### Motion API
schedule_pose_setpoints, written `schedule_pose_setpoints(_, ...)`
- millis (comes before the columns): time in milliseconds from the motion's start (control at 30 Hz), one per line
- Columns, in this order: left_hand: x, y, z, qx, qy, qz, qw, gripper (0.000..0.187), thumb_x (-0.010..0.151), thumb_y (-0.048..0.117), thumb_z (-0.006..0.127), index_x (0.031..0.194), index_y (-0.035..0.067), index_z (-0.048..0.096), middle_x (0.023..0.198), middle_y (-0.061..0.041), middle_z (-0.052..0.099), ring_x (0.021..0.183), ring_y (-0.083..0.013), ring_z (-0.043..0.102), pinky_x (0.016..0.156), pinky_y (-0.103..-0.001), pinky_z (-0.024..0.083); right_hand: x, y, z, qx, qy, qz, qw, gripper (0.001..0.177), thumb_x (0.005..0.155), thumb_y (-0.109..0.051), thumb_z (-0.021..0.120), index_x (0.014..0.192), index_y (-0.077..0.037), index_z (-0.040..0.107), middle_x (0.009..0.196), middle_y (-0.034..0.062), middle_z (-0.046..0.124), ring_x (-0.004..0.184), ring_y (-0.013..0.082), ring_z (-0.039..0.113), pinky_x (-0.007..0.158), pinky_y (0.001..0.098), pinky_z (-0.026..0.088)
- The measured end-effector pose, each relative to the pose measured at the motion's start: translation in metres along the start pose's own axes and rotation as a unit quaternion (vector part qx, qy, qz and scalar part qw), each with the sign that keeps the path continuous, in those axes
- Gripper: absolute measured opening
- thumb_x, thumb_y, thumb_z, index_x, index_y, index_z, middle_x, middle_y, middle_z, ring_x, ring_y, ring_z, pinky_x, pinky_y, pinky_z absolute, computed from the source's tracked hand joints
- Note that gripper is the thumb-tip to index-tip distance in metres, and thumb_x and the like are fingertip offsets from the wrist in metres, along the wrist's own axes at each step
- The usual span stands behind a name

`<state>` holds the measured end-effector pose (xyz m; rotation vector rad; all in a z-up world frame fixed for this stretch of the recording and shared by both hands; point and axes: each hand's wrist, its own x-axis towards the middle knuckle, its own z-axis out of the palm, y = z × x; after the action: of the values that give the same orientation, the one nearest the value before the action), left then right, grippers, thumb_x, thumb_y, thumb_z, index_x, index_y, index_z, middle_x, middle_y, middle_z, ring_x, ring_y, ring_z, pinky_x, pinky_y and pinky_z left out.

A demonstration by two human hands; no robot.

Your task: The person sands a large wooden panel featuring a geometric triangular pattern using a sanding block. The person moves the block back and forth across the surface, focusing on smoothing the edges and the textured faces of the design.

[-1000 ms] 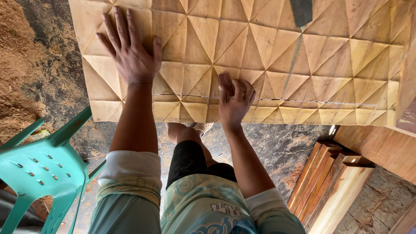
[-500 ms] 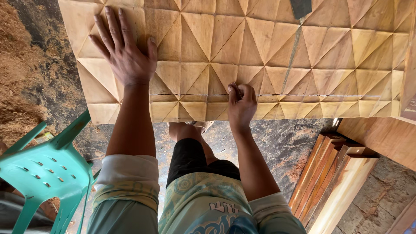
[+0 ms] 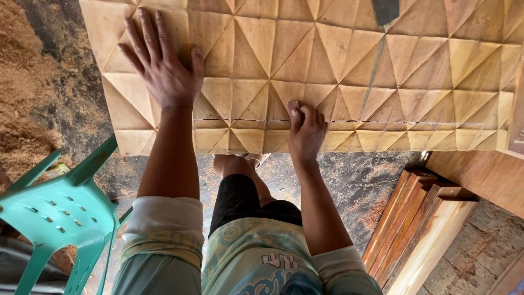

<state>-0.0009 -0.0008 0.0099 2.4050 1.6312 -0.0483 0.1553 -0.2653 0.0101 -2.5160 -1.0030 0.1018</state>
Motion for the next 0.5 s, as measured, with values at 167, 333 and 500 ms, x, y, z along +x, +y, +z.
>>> schedule_pose_setpoints(167,0.000,0.001,0.000,-0.001,0.005,0.002,1.000,0.082,0.106,0.066,0.030,0.168,0.013,0.026,0.174,-0.012,0.023,0.160,-0.0385,0.015,0.129,-0.064,0.006,0.000,0.000,-0.013,0.111,-0.023,0.072,0.991,0.018,0.108,-0.021,0.063,0.098,-0.006,0.061,0.085,0.0113,0.069,0.074,0.0296,0.068,0.062,0.0435,0.050)
schedule_pose_setpoints(333,-0.001,-0.001,0.002,0.005,0.000,-0.002,1.000,0.081,0.106,0.067,0.029,0.168,0.015,0.025,0.174,-0.011,0.023,0.160,-0.0379,0.015,0.129,-0.064,0.007,0.003,0.006,-0.008,0.064,-0.059,0.132,0.987,0.037,0.094,-0.033,0.077,0.076,-0.005,0.063,0.064,0.0114,0.067,0.053,0.0279,0.065,0.051,0.0429,0.050)
schedule_pose_setpoints(500,-0.003,0.002,0.000,0.020,-0.003,-0.003,1.000,0.080,0.108,0.067,0.028,0.168,0.015,0.024,0.175,-0.010,0.022,0.162,-0.0372,0.015,0.130,-0.063,0.007,-0.012,0.012,-0.007,-0.053,-0.072,0.148,0.985,0.043,0.098,-0.039,0.074,0.070,-0.008,0.063,0.073,0.0078,0.072,0.058,0.0224,0.067,0.051,0.0390,0.050)
